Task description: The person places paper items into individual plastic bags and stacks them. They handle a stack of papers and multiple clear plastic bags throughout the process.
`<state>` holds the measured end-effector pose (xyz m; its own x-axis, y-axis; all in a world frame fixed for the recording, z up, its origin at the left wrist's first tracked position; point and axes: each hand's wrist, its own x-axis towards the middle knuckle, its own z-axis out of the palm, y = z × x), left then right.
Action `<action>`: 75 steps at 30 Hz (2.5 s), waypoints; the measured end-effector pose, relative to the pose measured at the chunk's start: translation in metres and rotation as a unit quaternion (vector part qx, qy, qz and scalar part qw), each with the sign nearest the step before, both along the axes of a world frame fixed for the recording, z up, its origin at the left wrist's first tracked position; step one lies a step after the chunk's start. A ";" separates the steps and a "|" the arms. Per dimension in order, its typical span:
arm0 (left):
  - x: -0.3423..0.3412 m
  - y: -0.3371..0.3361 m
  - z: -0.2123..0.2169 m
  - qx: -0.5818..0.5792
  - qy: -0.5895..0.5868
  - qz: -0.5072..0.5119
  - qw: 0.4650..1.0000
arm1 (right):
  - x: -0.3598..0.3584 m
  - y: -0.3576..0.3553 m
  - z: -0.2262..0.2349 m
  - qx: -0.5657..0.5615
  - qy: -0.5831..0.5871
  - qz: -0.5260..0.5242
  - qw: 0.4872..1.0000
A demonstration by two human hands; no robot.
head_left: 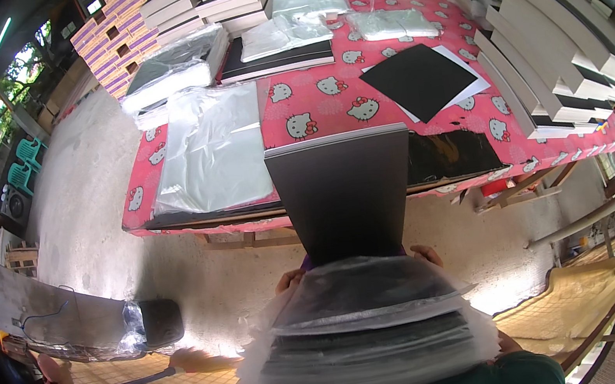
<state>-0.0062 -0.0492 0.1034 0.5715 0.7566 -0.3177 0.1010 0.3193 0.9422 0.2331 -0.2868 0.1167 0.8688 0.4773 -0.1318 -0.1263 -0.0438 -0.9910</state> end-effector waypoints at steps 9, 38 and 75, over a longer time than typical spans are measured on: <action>-0.012 0.014 -0.023 0.024 0.095 -0.056 0.994 | 0.036 -0.019 -0.044 -0.092 0.113 0.150 0.978; -0.054 -0.063 0.030 0.353 0.197 -0.207 0.891 | -0.006 -0.044 0.105 0.349 -0.114 0.403 0.838; 0.069 0.265 0.182 0.412 0.142 -0.044 0.899 | 0.019 0.140 0.193 0.041 -0.105 0.533 0.838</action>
